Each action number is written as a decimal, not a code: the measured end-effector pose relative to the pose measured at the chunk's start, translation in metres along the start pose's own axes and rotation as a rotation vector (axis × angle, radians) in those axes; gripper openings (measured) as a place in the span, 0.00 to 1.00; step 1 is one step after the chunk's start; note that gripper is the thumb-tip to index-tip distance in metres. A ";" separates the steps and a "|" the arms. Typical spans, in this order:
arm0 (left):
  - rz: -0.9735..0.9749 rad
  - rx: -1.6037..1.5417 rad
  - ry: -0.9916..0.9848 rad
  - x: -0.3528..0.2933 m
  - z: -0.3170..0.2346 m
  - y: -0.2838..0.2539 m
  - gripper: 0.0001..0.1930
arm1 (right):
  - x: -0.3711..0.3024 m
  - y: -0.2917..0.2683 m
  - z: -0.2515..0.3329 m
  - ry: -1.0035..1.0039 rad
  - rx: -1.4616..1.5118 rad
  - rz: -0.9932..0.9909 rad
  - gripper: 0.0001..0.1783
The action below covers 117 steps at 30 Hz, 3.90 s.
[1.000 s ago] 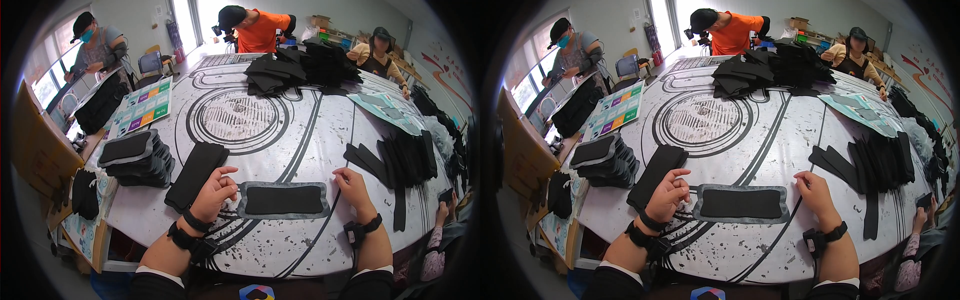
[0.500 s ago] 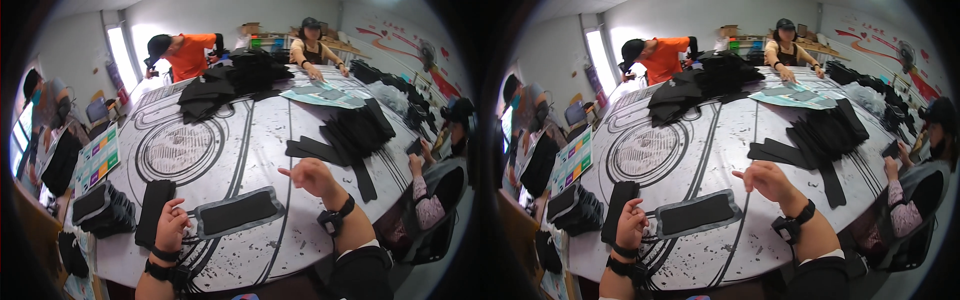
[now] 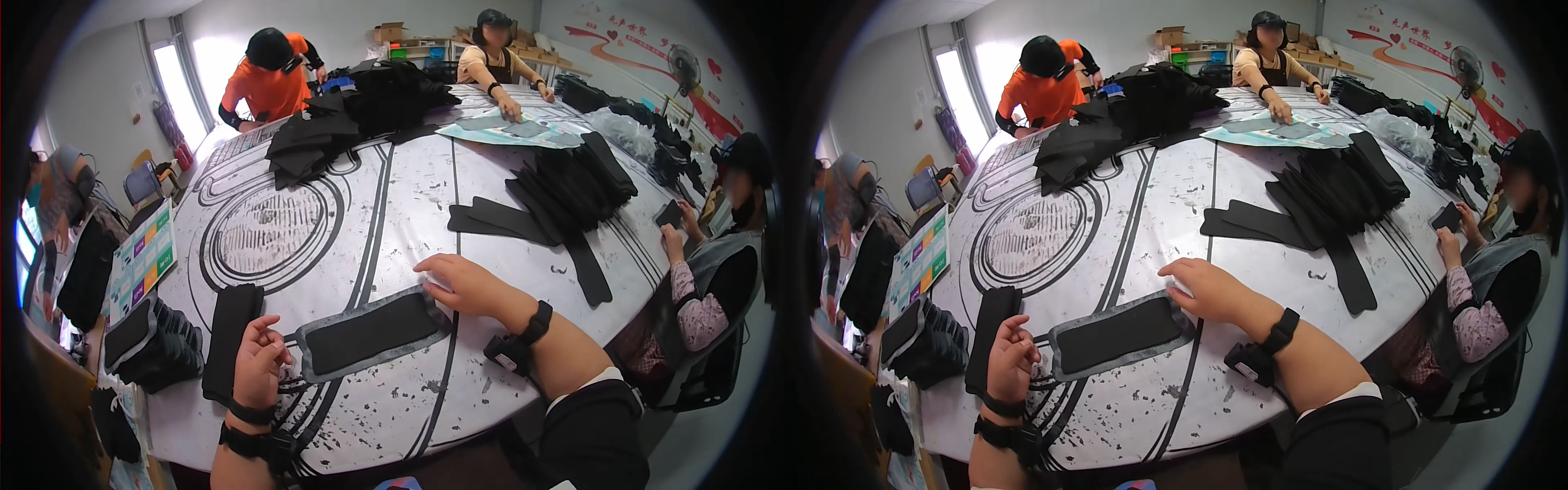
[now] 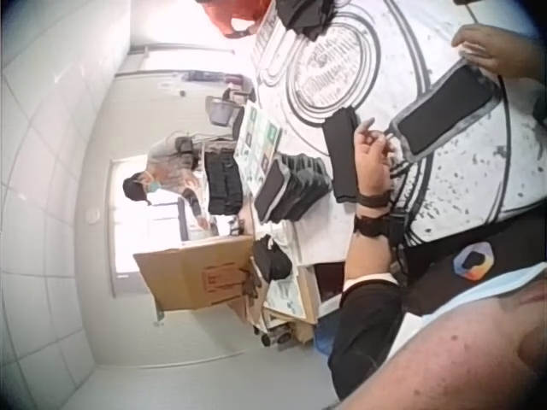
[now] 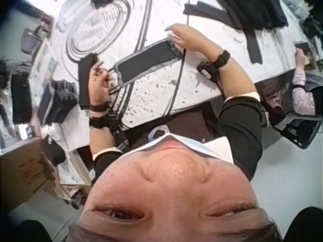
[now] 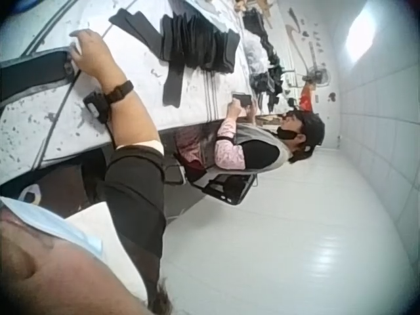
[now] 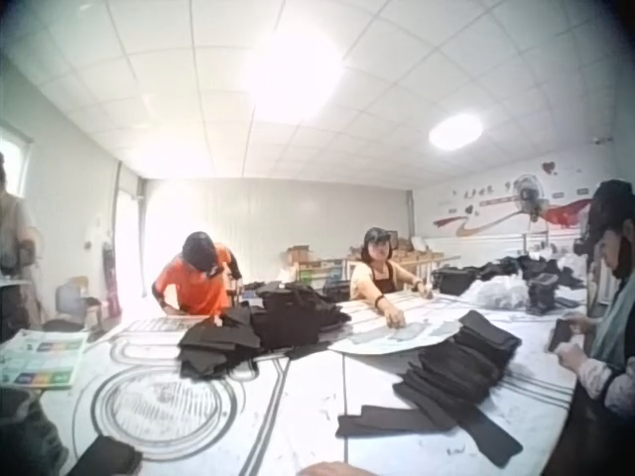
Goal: Manually aligning and pressing together layers of shoe components using a template sheet for guidance.
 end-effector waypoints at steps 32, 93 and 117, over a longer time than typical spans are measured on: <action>0.060 0.142 -0.008 0.003 0.006 0.003 0.30 | -0.002 0.022 -0.005 -0.063 -0.048 0.200 0.07; 0.228 1.218 0.080 0.038 0.010 0.032 0.31 | -0.005 0.043 0.001 0.111 -0.029 0.386 0.47; 0.228 1.306 0.896 -0.019 -0.058 0.084 0.17 | 0.012 0.000 0.059 -0.420 -0.260 0.030 0.11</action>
Point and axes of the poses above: each hand's wrist, its own x-axis towards the middle knuckle, its own y-axis out of the palm, z = x × y, the point moved 10 cm from there along x, towards the middle knuckle, and after that the axes turned 8 degrees about -y, right-handed, at the moved point
